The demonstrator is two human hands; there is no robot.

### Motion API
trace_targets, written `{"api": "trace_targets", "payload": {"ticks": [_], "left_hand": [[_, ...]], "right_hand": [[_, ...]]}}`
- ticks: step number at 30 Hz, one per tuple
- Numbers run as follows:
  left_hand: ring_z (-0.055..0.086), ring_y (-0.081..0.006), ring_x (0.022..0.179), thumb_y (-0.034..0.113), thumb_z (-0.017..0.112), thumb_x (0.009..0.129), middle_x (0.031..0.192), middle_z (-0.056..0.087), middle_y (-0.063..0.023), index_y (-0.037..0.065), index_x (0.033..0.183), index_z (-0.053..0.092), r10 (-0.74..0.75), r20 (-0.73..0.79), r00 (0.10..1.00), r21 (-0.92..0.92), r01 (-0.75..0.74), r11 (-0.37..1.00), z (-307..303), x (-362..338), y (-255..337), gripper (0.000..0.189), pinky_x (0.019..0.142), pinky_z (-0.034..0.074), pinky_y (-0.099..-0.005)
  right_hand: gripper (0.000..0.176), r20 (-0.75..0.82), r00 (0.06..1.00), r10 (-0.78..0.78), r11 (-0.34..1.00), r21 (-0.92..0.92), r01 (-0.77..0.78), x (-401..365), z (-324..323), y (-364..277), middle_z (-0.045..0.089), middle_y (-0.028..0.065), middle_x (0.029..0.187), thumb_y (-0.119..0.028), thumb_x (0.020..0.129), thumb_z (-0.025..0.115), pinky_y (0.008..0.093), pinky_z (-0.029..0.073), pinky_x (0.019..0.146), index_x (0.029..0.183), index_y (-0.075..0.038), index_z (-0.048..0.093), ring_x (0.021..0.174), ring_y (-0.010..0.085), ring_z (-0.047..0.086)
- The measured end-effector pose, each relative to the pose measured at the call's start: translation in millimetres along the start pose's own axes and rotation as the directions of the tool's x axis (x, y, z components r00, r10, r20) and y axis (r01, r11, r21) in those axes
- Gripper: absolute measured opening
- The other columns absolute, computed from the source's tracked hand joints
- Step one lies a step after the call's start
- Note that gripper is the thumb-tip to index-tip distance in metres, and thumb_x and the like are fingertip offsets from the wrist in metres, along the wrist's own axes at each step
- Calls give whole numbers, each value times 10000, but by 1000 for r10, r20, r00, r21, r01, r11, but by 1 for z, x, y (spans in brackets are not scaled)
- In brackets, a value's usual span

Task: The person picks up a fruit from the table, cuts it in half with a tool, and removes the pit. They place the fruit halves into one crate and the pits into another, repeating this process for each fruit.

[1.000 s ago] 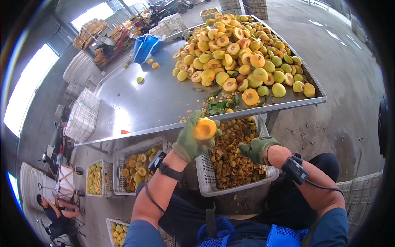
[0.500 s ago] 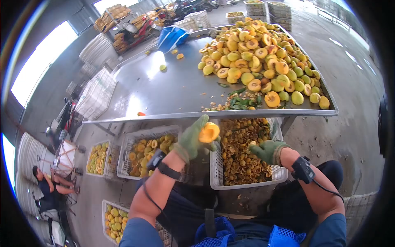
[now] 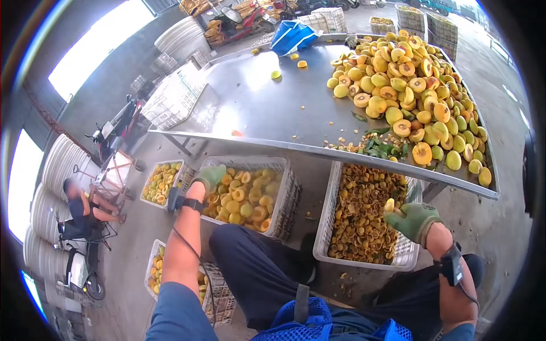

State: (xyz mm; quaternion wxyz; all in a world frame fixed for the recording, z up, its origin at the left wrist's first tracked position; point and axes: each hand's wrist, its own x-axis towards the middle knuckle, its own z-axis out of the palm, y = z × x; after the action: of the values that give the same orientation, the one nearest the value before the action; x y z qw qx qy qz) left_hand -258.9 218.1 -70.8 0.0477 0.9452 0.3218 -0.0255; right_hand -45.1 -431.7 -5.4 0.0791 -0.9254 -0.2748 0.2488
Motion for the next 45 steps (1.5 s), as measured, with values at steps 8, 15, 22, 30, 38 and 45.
{"api": "trace_targets", "payload": {"ticks": [8, 15, 22, 30, 38, 45], "left_hand": [[585, -144, 661, 394, 612, 979, 740, 654, -31, 52, 963, 741, 133, 79, 988, -606, -58, 793, -92, -48, 275, 366, 628, 490, -345], [706, -250, 867, 353, 596, 988, 926, 718, -167, 40, 1134, 711, 635, -148, 758, -461, -621, 634, -51, -39, 465, 364, 812, 544, -385], [721, -301, 892, 329, 630, 977, 1027, 737, -192, 18, 1194, 686, 713, -236, 660, -494, -713, 497, -14, -11, 547, 383, 816, 556, -367], [653, -398, 1125, 387, 655, 929, 1278, 647, -210, 40, 1289, 599, 849, 102, 518, -154, -835, 528, -5, -10, 643, 503, 934, 514, -479], [694, -281, 892, 340, 760, 896, 918, 701, -135, 22, 1044, 637, 717, 82, 692, -770, -412, 486, 24, -2, 611, 372, 797, 561, -400], [709, -235, 944, 388, 648, 994, 1089, 703, -109, 26, 1245, 608, 669, -292, 683, -930, -366, -31, -1, -29, 560, 442, 819, 606, -352]], "right_hand": [[668, 111, 994, -8, 991, -134, 23, 27, 9, 26, 747, 187, 1071, -667, 933, 499, 455, 530, 923, 1067, -69, 765, 1032, 376, 704], [396, -84, 989, -122, 977, 167, 135, 50, 22, 64, 750, 114, 1064, -459, 917, 671, 433, 543, 889, 1052, -87, 692, 1020, 339, 702], [412, -32, 998, -56, 852, 519, 65, 35, -13, 73, 726, 219, 1036, -431, 935, 649, 433, 525, 912, 1035, -35, 702, 1025, 392, 685], [404, -71, 968, 243, 477, 877, -55, 39, -73, 102, 640, 62, 707, -365, 942, 679, 316, 513, 563, 968, 38, 669, 616, 140, 629], [412, -96, 983, 158, 243, 968, 56, 64, -65, 112, 676, 87, 751, -395, 962, 667, 281, 502, 494, 993, 13, 620, 560, 143, 639], [301, -132, 976, -173, 167, 973, 161, 58, -68, 72, 698, 56, 861, -281, 978, 640, 247, 490, 491, 1156, -41, 601, 598, 94, 633]]}}
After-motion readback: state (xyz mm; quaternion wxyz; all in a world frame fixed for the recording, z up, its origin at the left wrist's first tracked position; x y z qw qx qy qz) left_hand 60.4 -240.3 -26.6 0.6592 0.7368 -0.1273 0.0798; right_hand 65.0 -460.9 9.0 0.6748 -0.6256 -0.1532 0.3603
